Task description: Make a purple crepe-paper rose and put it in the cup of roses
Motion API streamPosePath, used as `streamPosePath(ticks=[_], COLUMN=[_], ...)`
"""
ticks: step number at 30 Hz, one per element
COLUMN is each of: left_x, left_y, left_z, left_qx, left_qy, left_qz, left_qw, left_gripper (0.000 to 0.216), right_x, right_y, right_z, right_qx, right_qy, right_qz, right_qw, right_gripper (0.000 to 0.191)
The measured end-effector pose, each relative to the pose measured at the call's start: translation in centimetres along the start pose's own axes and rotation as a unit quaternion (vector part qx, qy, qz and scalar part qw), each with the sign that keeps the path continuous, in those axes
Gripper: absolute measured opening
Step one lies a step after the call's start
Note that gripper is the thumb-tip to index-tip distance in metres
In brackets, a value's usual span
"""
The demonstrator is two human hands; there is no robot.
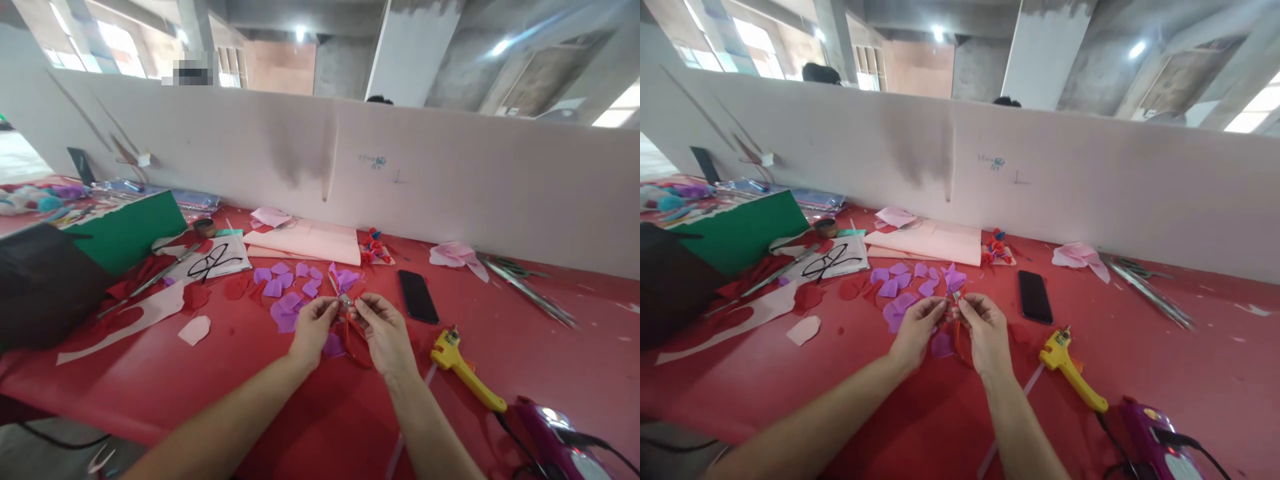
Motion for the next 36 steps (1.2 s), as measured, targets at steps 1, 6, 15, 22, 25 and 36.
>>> streamPosePath(ticks=[1, 6, 15, 22, 25, 36], left_x=[0.0, -0.4, -0.8, -1.0, -1.1, -1.2], left_y=[-0.2, -0.2, -0.7, -0.6, -0.7, -0.8], left_z=[-0.1, -0.6, -1.0, -1.2, -1.2, -1.3], left_qx=[0.004, 0.022, 0.064, 0.065, 0.065, 0.06], left_qy=[-0.007, -0.013, -0.033, -0.038, -0.043, -0.054], left_qz=[-0.003, 0.001, -0.022, -0.013, -0.005, 0.015], left_qw=[1.0, 1.0, 0.997, 0.997, 0.997, 0.997], left_gripper=[0.025, 0.023, 0.023, 0.022, 0.022, 0.021], right_x=[-0.2, -0.5, -0.4, -0.3, -0.3, 0.1], right_y=[0.0, -0.1, 0.7, 1.2, 1.4, 2.1], right_z=[-0.1, -0.7, -0.6, -0.3, -0.3, -0.3], right_qx=[0.0, 0.034, 0.002, 0.006, 0.004, -0.007], right_qy=[-0.003, 0.02, 0.036, 0.035, 0.042, 0.084], right_qz=[-0.002, -0.01, 0.023, -0.014, -0.017, -0.019], right_qw=[1.0, 0.999, 0.999, 0.999, 0.999, 0.996], right_gripper=[0.024, 0.019, 0.024, 0.023, 0.024, 0.027])
Point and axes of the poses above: each hand's wrist, its own z-axis towards the middle knuckle, its own x-axis out of the back of the hand, y = z × x, the point moved 7 cm from there along z, towards the middle knuckle, and after that the axes turned 12 degrees about -z, right-handed, at the moved point
